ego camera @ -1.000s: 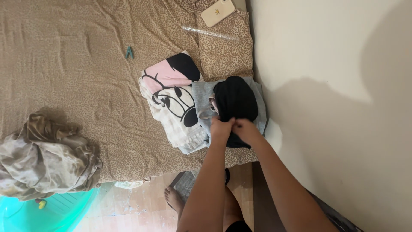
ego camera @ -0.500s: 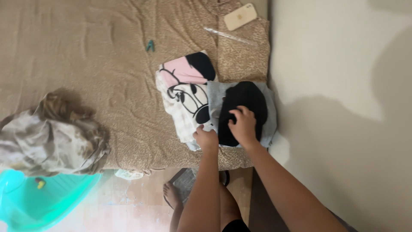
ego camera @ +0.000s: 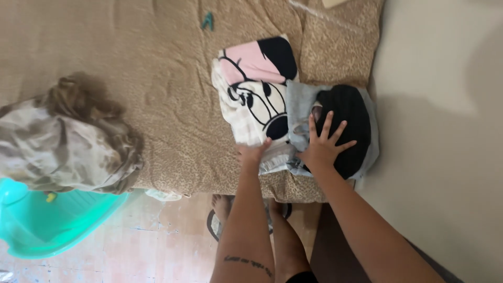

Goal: The person gathers various pieces of clothing from around the room and hangs them on a drying rack.

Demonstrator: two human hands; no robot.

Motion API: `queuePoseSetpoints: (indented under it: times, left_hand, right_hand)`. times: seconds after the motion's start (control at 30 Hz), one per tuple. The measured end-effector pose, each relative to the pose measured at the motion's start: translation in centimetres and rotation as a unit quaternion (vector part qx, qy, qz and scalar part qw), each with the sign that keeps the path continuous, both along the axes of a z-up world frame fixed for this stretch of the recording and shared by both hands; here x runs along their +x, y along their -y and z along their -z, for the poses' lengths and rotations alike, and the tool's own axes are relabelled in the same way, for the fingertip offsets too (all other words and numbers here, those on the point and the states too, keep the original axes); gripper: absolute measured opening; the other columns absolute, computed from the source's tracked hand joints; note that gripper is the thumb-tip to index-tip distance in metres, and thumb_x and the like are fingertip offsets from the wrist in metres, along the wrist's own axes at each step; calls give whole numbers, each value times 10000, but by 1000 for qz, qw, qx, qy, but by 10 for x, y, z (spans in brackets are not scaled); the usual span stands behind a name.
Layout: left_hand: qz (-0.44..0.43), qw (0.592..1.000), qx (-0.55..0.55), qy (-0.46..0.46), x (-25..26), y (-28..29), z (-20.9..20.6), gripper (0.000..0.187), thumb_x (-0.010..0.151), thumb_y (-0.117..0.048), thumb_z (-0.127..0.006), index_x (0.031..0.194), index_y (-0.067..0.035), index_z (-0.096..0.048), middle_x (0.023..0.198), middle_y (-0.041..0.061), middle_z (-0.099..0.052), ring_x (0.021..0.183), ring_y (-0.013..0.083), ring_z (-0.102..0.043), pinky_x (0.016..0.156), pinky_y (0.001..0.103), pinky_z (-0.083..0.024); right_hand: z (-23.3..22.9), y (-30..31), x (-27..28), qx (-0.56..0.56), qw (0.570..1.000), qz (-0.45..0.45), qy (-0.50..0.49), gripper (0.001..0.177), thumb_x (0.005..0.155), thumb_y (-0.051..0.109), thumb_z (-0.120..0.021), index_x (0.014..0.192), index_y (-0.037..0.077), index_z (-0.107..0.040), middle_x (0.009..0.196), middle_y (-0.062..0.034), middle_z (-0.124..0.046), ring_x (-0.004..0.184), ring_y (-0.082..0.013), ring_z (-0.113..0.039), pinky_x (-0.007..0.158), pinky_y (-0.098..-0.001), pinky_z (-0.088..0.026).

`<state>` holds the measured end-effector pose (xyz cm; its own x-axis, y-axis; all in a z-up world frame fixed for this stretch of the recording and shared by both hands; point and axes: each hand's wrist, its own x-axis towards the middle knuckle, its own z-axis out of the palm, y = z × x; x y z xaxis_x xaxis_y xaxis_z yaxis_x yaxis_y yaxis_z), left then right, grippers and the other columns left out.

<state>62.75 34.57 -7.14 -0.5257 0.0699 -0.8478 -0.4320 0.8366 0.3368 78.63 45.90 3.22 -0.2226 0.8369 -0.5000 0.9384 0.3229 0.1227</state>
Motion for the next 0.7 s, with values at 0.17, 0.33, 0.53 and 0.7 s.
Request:
queuePoseSetpoints:
  times: [0.17,0.33,0.53,0.7]
  left_hand:
    - [27,993,111,42,-12,-1,1,1121,556,-481,-967,1428,46,-500,1361,203,-631,1274,325,-606,1082,403,-464]
    - [-26,983,174,60,-6,-6,-16,935,562,-285,-964,1349,33,-572,1249,183,-704,1130,309,-684,975,414,-542]
    - [-119,967,211,84,-12,-20,-50,932,637,-121,-921,1423,-9,-434,1277,177,-660,1138,323,-671,960,434,-553]
    - [-120,957,253,76,-2,-19,-37,939,639,-98,-895,1452,-14,-433,1315,171,-652,1170,318,-651,972,428,-531]
  right_hand:
    - [4,12,1,-25,998,39,33,1368,582,581,-915,1639,451,-56,1717,-115,176,1510,-570,105,1019,-886,-169]
    - [70,-15,47,-50,997,46,48,1108,739,367,-892,1593,490,-198,1748,-65,45,1525,-566,-19,997,-813,-348]
    - [-18,-11,41,-40,988,77,-128,1172,705,346,-888,1650,409,-198,1714,-102,-103,1553,-513,-129,1044,-844,-334]
    - [-20,34,46,-72,993,-77,-45,1295,544,497,-930,1589,433,-168,1712,-148,56,1490,-586,27,998,-925,-153]
